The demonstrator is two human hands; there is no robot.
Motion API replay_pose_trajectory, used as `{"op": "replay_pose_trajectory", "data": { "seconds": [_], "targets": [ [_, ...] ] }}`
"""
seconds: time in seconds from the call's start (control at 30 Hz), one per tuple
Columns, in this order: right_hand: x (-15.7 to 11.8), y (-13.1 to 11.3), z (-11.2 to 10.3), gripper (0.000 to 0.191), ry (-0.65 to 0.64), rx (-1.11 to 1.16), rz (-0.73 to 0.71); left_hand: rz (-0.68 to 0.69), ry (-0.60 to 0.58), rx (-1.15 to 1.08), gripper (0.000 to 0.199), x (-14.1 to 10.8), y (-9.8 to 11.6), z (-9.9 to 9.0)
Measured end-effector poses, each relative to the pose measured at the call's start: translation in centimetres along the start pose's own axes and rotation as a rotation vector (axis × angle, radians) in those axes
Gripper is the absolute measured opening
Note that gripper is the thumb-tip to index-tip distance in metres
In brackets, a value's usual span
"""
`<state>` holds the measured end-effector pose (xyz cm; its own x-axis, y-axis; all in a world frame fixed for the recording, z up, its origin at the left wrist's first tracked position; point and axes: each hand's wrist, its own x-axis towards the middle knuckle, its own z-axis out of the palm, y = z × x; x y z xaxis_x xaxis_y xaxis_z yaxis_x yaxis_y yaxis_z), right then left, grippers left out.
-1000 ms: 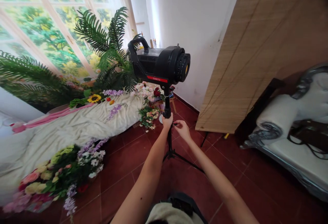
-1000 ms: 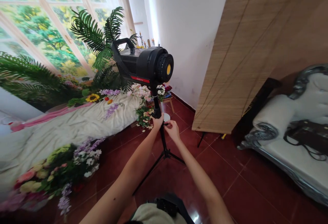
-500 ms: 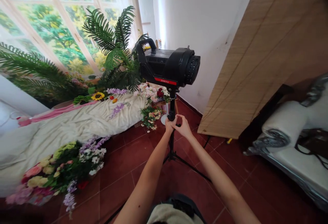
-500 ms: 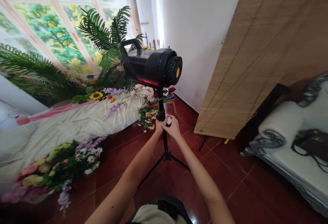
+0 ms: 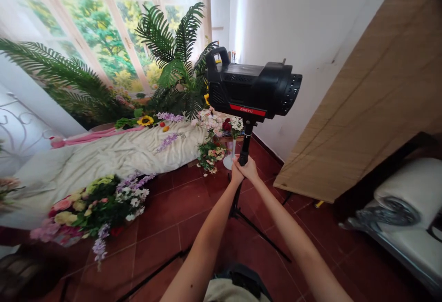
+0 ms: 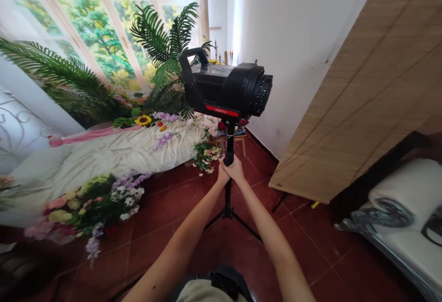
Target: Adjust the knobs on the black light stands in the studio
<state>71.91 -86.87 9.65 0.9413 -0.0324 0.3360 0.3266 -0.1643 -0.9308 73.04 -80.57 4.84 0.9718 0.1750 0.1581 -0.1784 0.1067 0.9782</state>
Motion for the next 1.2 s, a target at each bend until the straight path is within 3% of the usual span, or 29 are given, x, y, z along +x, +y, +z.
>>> {"op": "replay_pose_trajectory", "data": {
  "seconds": [0.1,0.37,0.77,1.03,1.2],
  "targets": [
    [0.5,0.0,-0.2,0.021,-0.082,0.064,-0.040,0.089,-0.018,0.020,0.030,-0.2,0.6,0.0],
    [1.8,-1.7,-0.2,0.023,-0.014,0.082,-0.086,0.102,-0.007,0.112,0.040,-0.6,1.5,0.0],
    [7.5,-10.8,-1.0,0.039,0.125,-0.027,-0.254,0.143,0.059,0.291,0.035,-1.0,1.4,0.2],
    [6.7,-11.6,-0.7,0.041,0.230,-0.113,-0.277,0.177,0.032,0.243,0.035,-1.2,1.2,0.3],
    [5.2,-11.8,-1.9,0.051,0.078,-0.041,-0.305,0.188,0.034,0.233,0.034,-1.4,1.1,0.3]
  ]
}}
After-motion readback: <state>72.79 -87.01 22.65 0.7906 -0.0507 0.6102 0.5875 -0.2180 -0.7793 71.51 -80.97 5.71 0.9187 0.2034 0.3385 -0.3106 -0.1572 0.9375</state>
